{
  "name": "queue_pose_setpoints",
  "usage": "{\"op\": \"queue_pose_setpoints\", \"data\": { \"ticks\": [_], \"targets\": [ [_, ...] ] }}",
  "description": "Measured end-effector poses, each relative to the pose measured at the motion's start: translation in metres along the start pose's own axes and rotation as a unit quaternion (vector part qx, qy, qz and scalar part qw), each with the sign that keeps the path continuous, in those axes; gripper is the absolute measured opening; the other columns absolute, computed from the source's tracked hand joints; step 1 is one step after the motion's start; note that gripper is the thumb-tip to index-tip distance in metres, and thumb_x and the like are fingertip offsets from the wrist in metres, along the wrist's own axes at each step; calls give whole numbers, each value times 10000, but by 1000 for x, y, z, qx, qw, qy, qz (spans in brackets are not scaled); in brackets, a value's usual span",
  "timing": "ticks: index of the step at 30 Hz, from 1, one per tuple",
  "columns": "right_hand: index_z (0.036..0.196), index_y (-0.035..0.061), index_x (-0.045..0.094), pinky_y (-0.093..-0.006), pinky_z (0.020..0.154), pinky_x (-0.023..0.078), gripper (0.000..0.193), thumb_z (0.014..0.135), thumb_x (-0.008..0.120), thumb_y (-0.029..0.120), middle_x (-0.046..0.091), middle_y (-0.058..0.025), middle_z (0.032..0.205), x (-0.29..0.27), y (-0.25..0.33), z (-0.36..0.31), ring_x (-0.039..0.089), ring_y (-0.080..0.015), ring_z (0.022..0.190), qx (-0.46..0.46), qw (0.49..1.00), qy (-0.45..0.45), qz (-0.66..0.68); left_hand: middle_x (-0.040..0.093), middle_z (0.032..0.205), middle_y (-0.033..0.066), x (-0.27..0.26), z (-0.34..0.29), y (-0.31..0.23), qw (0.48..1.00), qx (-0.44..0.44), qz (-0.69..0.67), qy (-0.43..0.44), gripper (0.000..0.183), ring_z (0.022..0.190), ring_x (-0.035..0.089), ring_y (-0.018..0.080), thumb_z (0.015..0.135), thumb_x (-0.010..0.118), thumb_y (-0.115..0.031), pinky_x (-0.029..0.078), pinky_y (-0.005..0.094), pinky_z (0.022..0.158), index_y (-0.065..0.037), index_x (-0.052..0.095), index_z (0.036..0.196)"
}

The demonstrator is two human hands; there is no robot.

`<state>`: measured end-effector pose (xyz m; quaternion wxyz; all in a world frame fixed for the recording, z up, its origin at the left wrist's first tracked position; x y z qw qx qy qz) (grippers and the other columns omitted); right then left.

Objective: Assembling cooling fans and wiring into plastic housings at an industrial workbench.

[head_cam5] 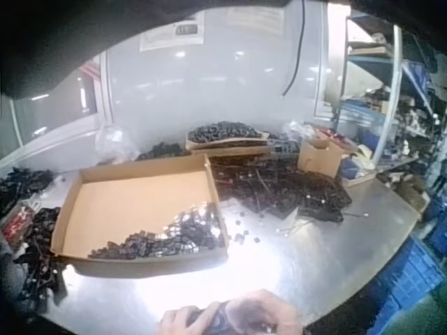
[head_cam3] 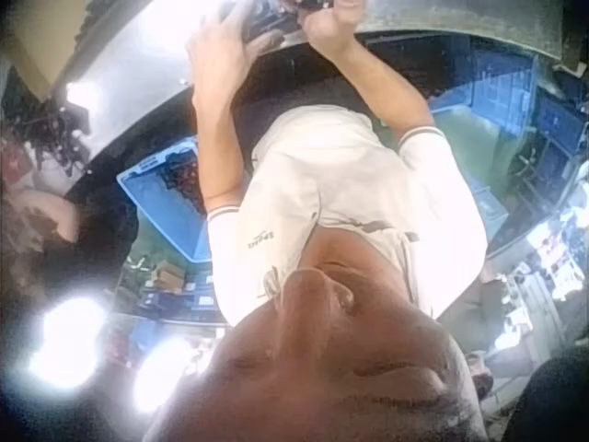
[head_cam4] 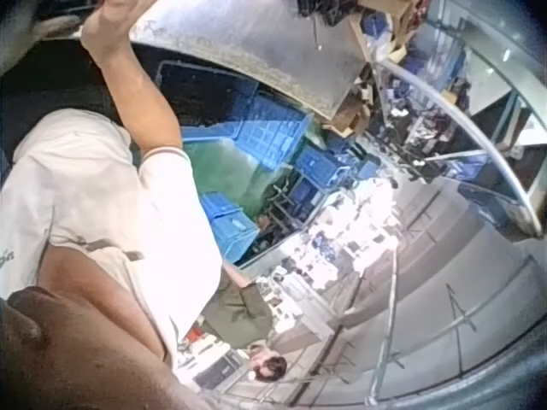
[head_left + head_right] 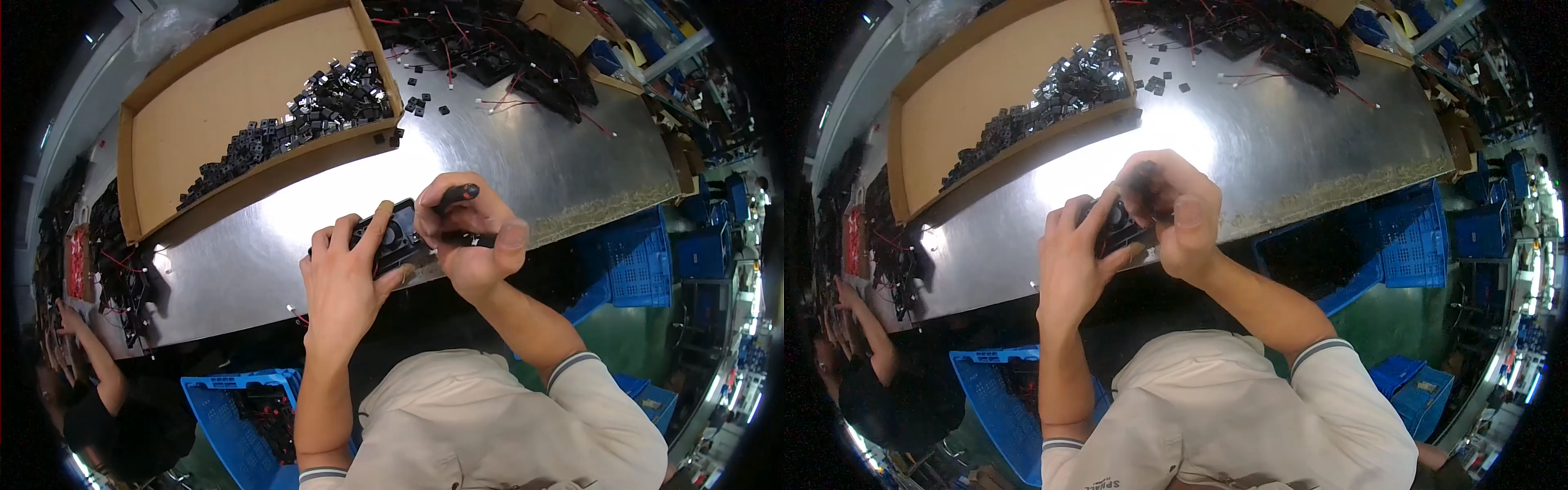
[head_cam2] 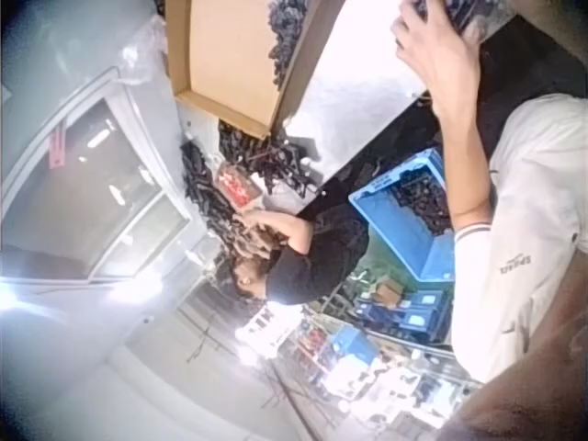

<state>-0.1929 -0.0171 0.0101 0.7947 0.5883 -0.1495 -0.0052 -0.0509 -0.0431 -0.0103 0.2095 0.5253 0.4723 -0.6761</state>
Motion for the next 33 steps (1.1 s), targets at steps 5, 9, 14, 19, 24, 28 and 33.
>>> {"op": "queue_pose_setpoints", "data": {
  "ticks": [5,9,14,19,24,28,33],
  "targets": [
    [1014,-29,555,-274,540,385,844,884,352,780,552,-112,815,1,3,0,489,-158,635,-32,999,14,16,574,1257,95,-3,2,2,999,11,-34,-25,794,1137,528,316,687,846,-261,451,477,879,-114,513,1393],
    [848,-38,605,-315,537,452,487,956,408,393,589,-119,709,17,18,9,556,-209,571,-148,976,151,-52,578,1266,73,-10,23,11,997,74,-30,14,819,1157,527,306,643,854,-271,446,472,890,-127,526,1379],
    [834,-28,640,-296,530,457,323,801,462,239,610,-101,713,37,20,27,560,-248,551,-125,913,384,63,589,1255,38,-3,81,10,913,350,-87,192,800,1201,511,291,628,857,-304,403,479,965,-195,559,1362],
    [818,-20,647,-283,515,446,347,713,436,234,613,-93,721,43,7,28,560,-215,549,-42,886,449,108,596,1240,28,8,97,-9,863,408,-56,293,764,1204,505,286,636,859,-290,385,474,976,-194,586,1343],
    [833,-25,665,-277,530,460,359,770,483,278,620,-106,737,41,11,32,576,-212,573,-54,904,417,80,595,1246,38,2,96,0,885,378,-80,260,794,1211,500,299,628,848,-265,388,506,976,-220,571,1371],
    [838,-35,655,-242,520,451,770,893,403,691,623,-91,747,21,-7,37,572,-156,583,122,936,329,4,587,1249,51,-3,78,3,918,334,-59,202,780,1199,514,308,650,847,-337,442,502,938,-212,572,1368],
    [995,-55,579,-297,517,440,1071,770,233,933,565,-130,776,-11,3,43,561,-198,643,86,989,76,95,578,1237,58,-4,43,6,978,178,-27,106,800,1152,538,302,657,848,-367,454,484,918,-198,553,1381]
  ]
}}
Point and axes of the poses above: each hand's wrist, its own z-axis towards the middle knuckle, its own x-axis out of the palm, y = z × x, the point moved 7 cm from there along z, towards the middle knuckle
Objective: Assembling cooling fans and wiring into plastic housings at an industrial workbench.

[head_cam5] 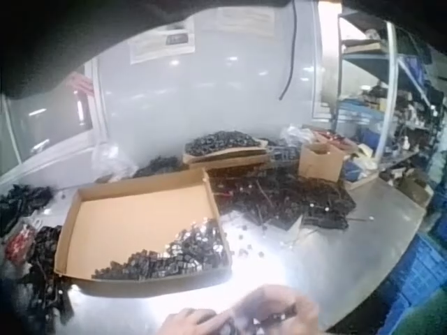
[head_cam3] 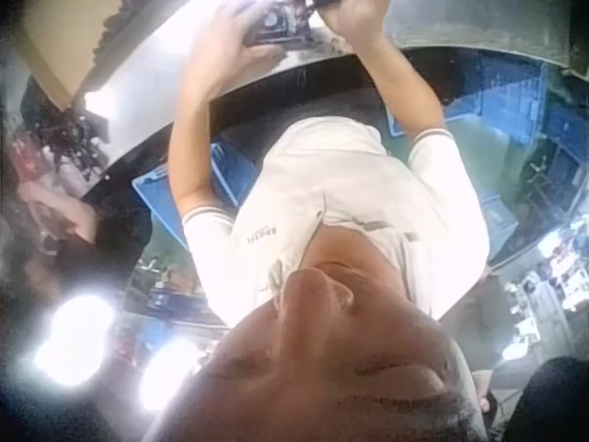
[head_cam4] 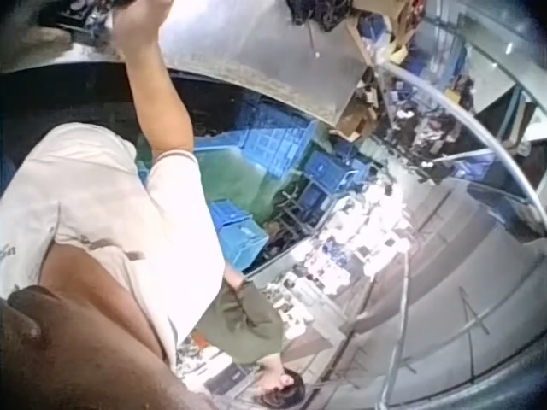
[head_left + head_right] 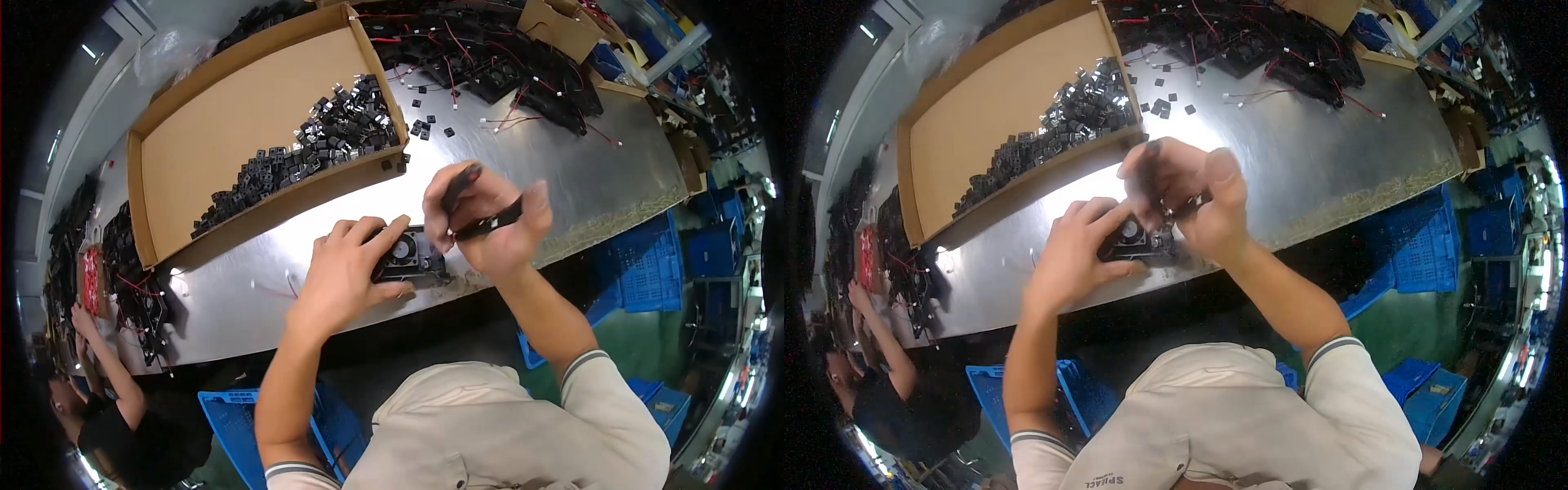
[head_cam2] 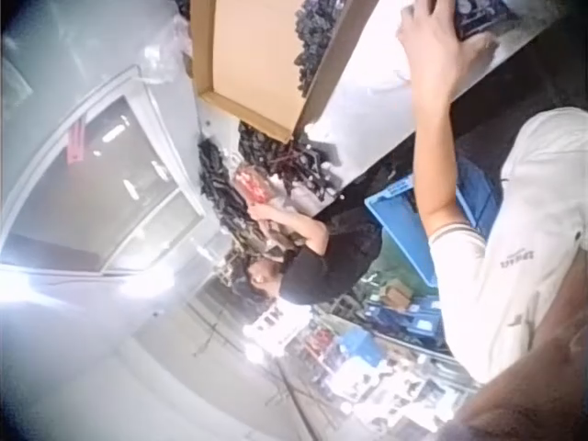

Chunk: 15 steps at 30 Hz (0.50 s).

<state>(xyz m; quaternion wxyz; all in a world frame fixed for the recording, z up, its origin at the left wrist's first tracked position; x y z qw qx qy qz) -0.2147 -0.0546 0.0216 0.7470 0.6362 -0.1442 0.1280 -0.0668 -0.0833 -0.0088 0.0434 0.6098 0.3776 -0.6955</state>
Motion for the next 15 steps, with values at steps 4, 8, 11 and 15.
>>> {"op": "queue_pose_setpoints", "data": {
  "ticks": [4,8,11,15],
  "targets": [
    [1017,-51,579,-295,522,405,1052,789,238,918,551,-123,781,-1,-2,-11,524,-195,640,-52,998,-40,22,580,1217,58,8,-21,-13,993,-95,-1,-63,813,1117,546,298,668,852,-311,457,482,889,-201,524,1405],
    [1045,-42,581,-288,544,412,1056,785,239,923,549,-116,784,10,-5,-23,527,-186,665,-40,997,-48,-49,579,1211,68,14,-33,-20,980,-177,-11,-85,833,1095,542,314,669,859,-275,458,488,876,-205,504,1419],
    [1059,-44,580,-286,555,421,1067,780,245,929,558,-116,796,15,-6,-24,531,-175,675,-56,993,-44,-91,574,1218,70,17,-37,-23,976,-193,-3,-101,835,1102,534,320,680,857,-271,456,494,876,-206,490,1428],
    [1075,-45,580,-275,571,434,1060,787,259,923,566,-112,803,20,-5,-28,539,-162,690,-65,990,-47,-116,567,1233,67,20,-38,-24,974,-206,-6,-98,836,1115,527,316,684,856,-271,455,502,878,-203,485,1430]
  ]
}}
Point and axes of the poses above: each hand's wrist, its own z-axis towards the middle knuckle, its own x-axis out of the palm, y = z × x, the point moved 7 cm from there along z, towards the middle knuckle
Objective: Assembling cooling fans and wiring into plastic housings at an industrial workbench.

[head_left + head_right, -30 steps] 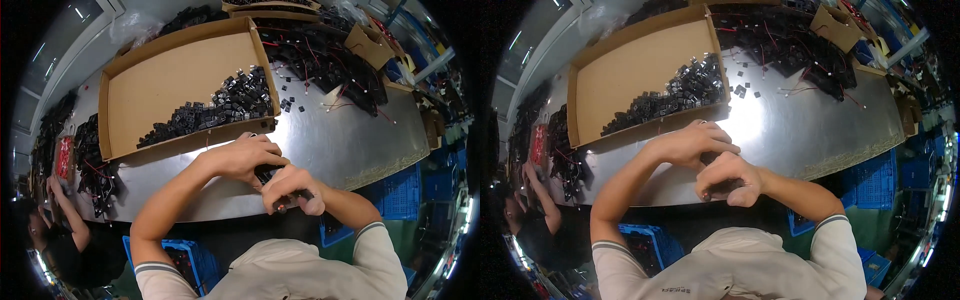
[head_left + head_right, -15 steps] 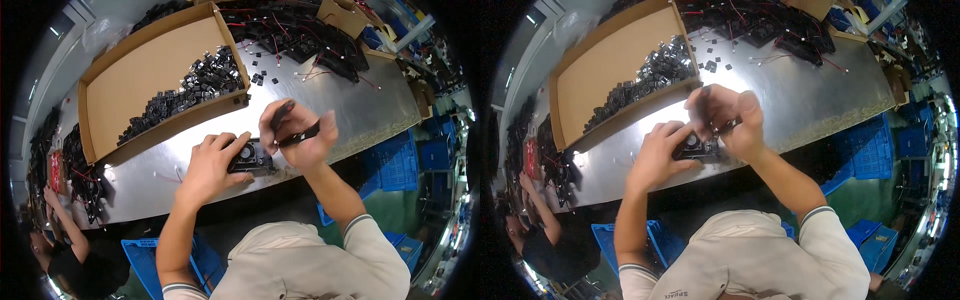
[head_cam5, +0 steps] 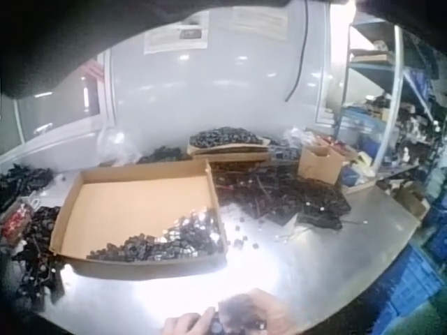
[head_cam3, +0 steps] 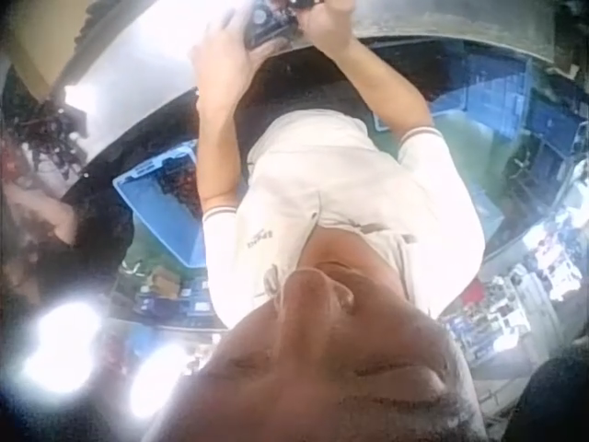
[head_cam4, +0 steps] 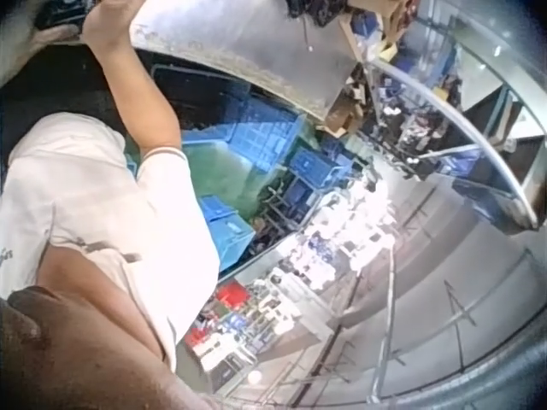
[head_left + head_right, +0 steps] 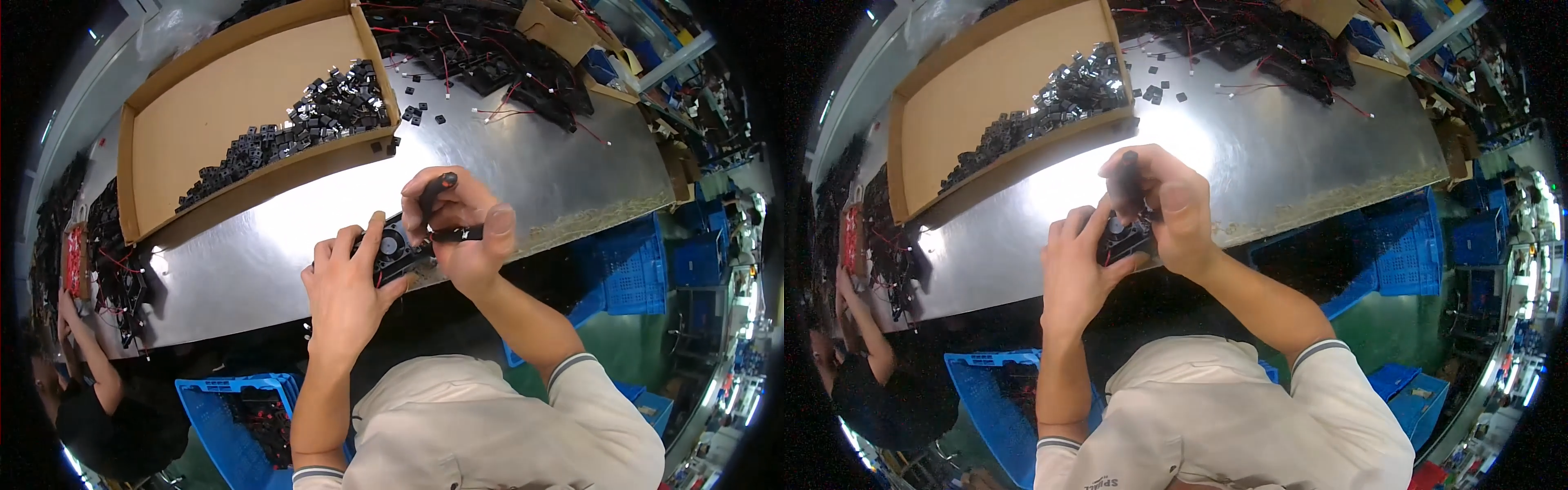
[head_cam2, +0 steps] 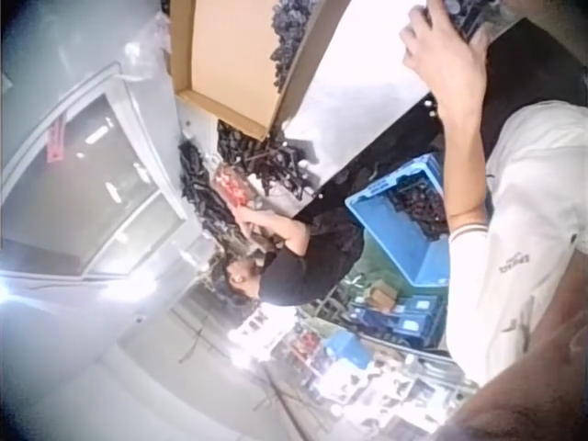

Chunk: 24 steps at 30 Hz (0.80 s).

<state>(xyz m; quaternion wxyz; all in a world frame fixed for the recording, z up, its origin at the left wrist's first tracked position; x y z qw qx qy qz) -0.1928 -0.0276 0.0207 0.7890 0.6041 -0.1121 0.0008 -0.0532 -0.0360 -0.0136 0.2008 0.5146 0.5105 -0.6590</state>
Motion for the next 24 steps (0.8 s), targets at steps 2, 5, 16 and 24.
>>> {"op": "queue_pose_setpoints", "data": {
  "ticks": [2,5,16,24],
  "targets": [
    [1093,-43,577,-259,584,441,1034,804,286,906,569,-104,813,1,-1,-2,546,-154,705,1,1000,20,-4,562,1239,64,1,0,1,1000,-1,0,-3,831,1120,524,314,686,855,-262,453,509,880,-201,486,1428],
    [1107,-41,574,-247,591,442,1006,818,319,888,571,-96,826,1,-2,-3,552,-144,720,-11,999,30,-5,561,1239,65,2,-1,-1,1000,5,4,-8,827,1120,524,316,690,853,-252,451,513,882,-200,485,1428],
    [1083,-27,571,-226,590,408,775,913,412,712,553,-47,799,6,-5,-3,501,-90,676,-43,999,19,11,563,1237,64,-1,0,-4,1000,6,5,-9,824,1124,525,312,681,853,-239,451,510,880,-187,489,1419],
    [1033,-43,562,-234,553,382,960,848,293,860,555,-66,832,6,-9,2,502,-121,676,38,998,48,-30,572,1245,62,-3,7,-1,1000,6,6,-10,825,1124,536,307,667,853,-241,421,507,925,-155,500,1408]
  ]
}}
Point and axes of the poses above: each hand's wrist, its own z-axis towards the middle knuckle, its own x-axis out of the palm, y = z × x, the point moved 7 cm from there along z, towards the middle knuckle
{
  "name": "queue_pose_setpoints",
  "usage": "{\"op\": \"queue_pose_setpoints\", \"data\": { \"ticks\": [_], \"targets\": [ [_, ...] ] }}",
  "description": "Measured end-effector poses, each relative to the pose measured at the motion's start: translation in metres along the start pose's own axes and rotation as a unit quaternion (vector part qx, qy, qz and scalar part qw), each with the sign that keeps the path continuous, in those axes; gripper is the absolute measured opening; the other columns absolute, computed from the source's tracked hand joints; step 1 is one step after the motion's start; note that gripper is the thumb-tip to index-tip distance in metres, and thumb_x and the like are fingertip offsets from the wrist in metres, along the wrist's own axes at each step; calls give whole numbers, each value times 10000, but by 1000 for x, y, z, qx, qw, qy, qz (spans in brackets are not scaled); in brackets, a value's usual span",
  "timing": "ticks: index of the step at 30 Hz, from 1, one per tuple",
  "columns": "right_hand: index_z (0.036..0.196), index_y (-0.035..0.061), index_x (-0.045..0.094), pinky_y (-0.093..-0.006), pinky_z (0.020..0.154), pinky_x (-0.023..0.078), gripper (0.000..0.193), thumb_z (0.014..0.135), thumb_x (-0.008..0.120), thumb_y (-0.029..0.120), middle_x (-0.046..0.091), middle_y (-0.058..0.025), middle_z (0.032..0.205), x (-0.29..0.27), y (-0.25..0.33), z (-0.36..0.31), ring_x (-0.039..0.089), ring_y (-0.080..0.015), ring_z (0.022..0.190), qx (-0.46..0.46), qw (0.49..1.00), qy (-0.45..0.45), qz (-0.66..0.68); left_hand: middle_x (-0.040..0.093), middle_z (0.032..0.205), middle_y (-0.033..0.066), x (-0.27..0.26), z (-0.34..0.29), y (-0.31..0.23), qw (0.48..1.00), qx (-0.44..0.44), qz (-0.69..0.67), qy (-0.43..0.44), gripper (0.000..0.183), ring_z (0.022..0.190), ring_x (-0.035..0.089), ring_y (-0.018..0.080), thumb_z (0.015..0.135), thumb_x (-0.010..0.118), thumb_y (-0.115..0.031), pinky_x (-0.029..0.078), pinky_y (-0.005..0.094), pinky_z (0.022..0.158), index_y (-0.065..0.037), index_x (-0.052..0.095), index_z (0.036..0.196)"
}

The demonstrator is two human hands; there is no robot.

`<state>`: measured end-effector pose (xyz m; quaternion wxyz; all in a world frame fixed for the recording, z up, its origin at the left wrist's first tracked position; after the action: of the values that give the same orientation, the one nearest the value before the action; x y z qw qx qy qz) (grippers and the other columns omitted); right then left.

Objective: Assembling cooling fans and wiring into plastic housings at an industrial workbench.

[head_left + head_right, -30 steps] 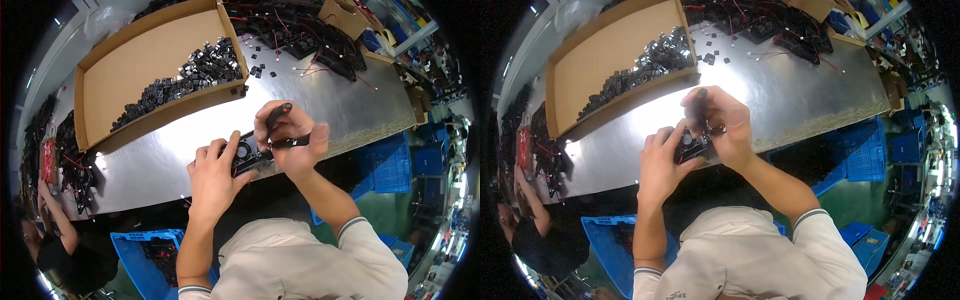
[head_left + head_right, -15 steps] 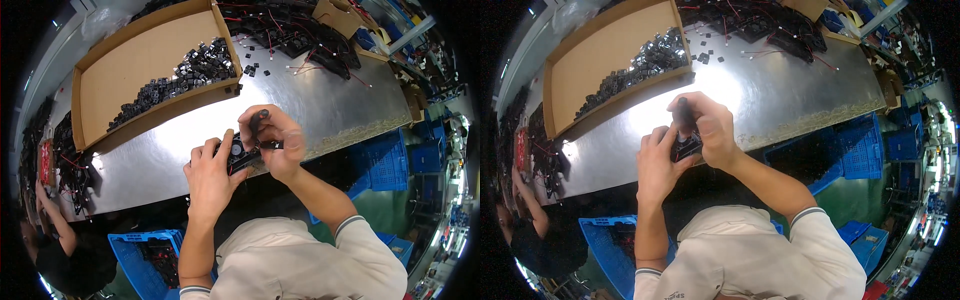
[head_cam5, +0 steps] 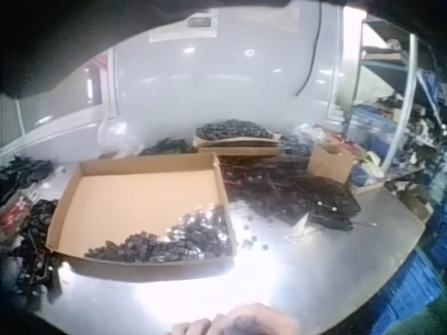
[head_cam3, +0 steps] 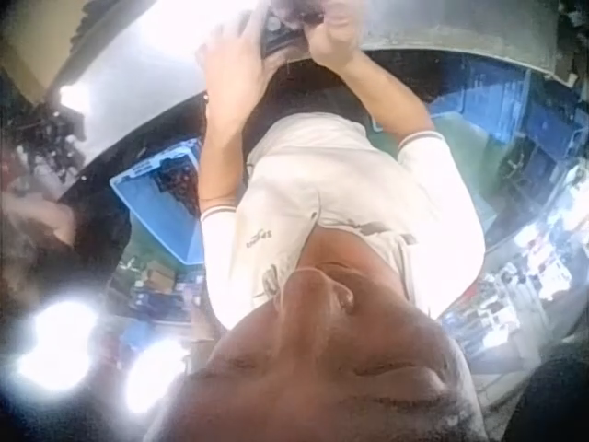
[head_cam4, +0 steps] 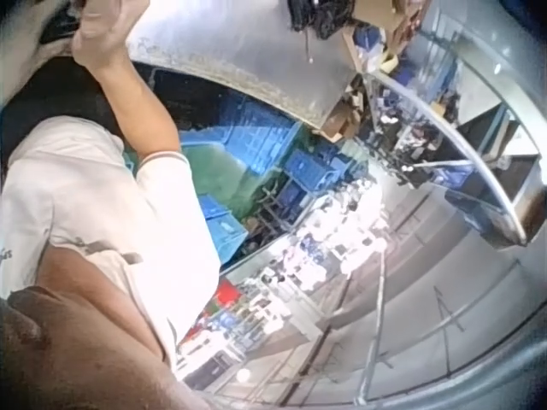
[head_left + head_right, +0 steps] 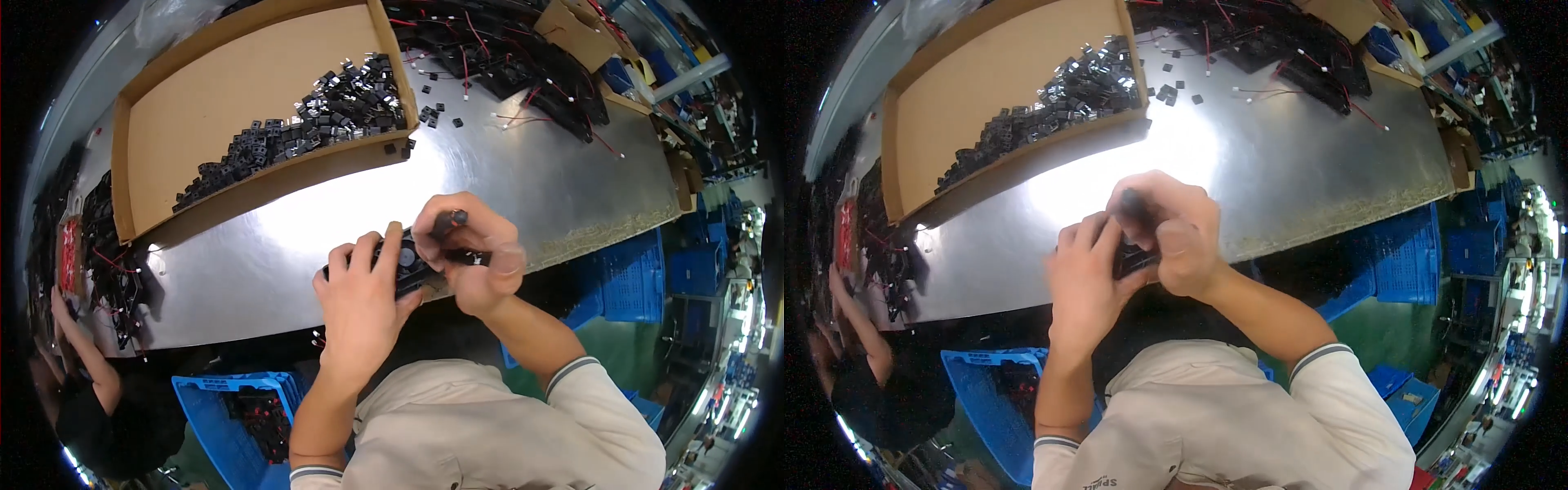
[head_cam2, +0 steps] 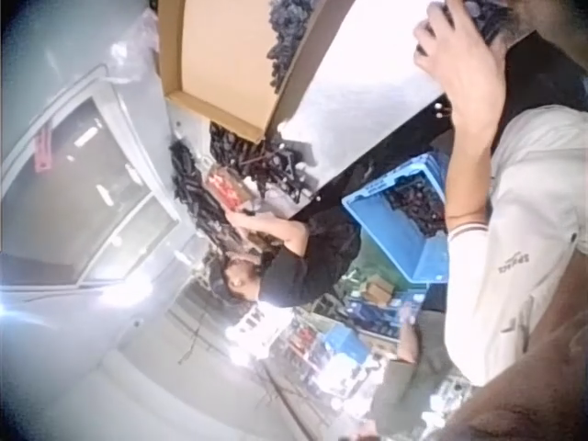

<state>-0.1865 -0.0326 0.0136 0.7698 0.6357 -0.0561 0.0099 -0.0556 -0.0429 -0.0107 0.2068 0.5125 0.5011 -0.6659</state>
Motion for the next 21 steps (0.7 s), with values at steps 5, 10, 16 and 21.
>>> {"op": "queue_pose_setpoints", "data": {
  "ticks": [5,10,16,21],
  "targets": [
    [678,-63,590,-320,478,434,987,812,348,884,554,-141,565,-1,7,24,517,-243,464,-9,979,192,64,599,1225,40,-8,38,14,986,158,-24,52,793,1141,545,275,635,858,-289,374,510,992,-211,556,1364],
    [731,-66,652,-294,441,403,892,824,475,803,608,-131,639,13,14,27,530,-204,470,-35,892,387,232,597,1262,16,-3,68,11,937,305,-31,168,793,1218,523,279,653,848,-375,308,577,1073,-244,548,1375],
    [888,-52,688,-257,498,414,717,855,568,654,637,-87,788,15,6,20,566,-147,591,-26,877,436,202,585,1294,42,2,68,7,935,295,-38,193,788,1267,494,296,663,842,-393,272,598,1105,-226,554,1377],
    [1057,-71,590,-281,553,444,1125,736,272,960,612,-143,822,-26,1,28,580,-205,644,28,980,98,168,576,1231,89,-6,46,11,976,196,-30,87,807,1160,513,324,639,857,-359,348,492,1061,-221,566,1380]
  ]
}}
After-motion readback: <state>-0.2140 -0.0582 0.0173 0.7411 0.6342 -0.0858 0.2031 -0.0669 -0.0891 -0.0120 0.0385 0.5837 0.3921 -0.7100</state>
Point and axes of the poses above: each hand's wrist, its own z-axis towards the middle knuckle, its own x-axis out of the palm, y = z × x, the point moved 7 cm from there along z, towards the middle knuckle
